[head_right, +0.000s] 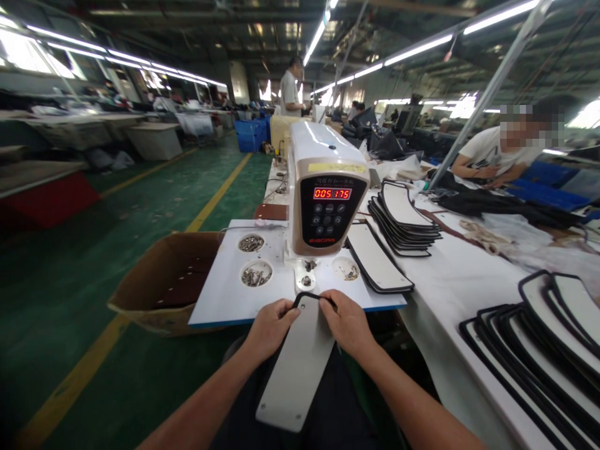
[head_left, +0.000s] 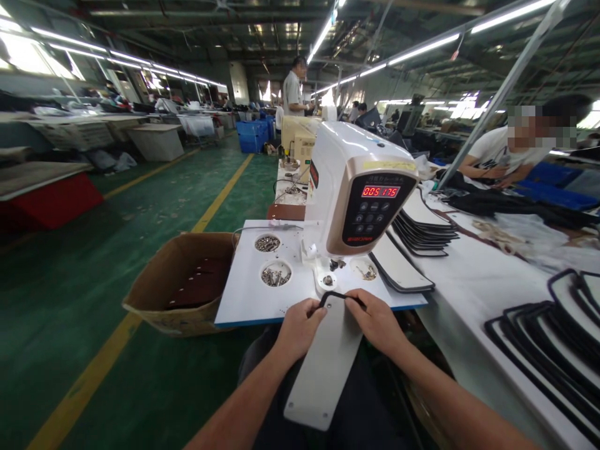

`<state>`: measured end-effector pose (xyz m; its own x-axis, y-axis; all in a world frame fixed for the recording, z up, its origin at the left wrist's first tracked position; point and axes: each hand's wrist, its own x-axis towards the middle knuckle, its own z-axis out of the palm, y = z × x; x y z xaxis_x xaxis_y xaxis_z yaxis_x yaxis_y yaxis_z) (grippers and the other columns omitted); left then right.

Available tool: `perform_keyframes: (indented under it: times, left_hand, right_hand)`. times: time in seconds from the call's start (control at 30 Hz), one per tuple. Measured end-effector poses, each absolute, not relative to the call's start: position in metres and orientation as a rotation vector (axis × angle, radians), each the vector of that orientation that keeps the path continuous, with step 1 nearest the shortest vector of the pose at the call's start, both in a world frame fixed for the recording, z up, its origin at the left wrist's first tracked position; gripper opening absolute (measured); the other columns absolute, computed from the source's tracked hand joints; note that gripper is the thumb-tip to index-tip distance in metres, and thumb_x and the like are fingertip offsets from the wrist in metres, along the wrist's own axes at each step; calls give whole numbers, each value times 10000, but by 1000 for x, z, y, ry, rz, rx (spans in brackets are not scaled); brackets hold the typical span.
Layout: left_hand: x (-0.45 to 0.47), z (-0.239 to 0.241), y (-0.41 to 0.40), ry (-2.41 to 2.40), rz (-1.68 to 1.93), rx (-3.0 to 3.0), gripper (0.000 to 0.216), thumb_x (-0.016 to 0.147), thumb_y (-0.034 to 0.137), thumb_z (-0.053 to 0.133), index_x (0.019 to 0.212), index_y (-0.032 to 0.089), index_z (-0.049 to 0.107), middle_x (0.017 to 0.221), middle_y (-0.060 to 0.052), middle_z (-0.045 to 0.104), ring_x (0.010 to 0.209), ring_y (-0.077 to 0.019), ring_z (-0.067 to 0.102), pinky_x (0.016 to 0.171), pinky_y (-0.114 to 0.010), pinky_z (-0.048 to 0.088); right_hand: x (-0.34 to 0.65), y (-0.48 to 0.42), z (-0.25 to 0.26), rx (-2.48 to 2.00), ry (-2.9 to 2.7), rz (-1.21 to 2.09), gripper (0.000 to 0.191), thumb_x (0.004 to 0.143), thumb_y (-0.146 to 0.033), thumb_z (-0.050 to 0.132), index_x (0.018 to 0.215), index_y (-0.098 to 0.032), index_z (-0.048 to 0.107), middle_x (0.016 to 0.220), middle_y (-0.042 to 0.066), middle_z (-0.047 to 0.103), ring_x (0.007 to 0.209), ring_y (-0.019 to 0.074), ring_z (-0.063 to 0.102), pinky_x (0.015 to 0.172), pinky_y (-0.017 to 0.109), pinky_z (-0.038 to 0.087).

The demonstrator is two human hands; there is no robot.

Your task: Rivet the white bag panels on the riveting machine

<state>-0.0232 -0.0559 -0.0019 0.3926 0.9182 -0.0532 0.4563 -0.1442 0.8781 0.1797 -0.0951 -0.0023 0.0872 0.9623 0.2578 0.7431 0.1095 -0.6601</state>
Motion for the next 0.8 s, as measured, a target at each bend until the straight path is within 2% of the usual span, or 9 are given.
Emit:
perform_keyframes:
  times: [0.1, 0.33, 0.53, 0.8]
  left_hand:
    - [-16, -10, -56, 1239, 704, 1803, 304, 868, 438, 475, 825, 203, 664, 807, 0, 712, 759, -161, 614, 706, -281, 426]
    - [-2, -9, -25, 1330, 714, 1912, 433, 907, 512, 362, 682, 199, 560, 689, -2, 624, 700, -158, 555, 653, -287, 358]
    - [3, -12, 6, 1429, 696, 1970, 449, 905, 505, 356, 621, 190, 505, 639, -2, 563, 647, -139, 470, 611, -285, 289]
    - [5, -21, 20, 1375, 666, 1916, 437, 900, 494, 365, 601, 193, 469, 657, -17, 565, 657, -148, 469, 624, -304, 303]
  right_hand:
    - [180, -93, -12, -1736, -1753, 462, 299, 959, -460, 440, 888, -252, 644, 862, 9, 697, 818, 196, 630, 732, 302, 437]
    - [180, -54, -14, -1811, -1673, 305, 421, 972, -518, 372, 753, -231, 587, 743, 12, 670, 719, 172, 593, 668, 272, 368]
    - [183, -19, -12, -1857, -1634, 271, 412, 945, -477, 425, 659, -211, 559, 711, 15, 662, 680, 155, 544, 630, 267, 309]
    - [190, -5, -15, -1912, -1674, 330, 413, 915, -446, 470, 598, -195, 555, 661, 29, 627, 649, 146, 500, 606, 271, 277]
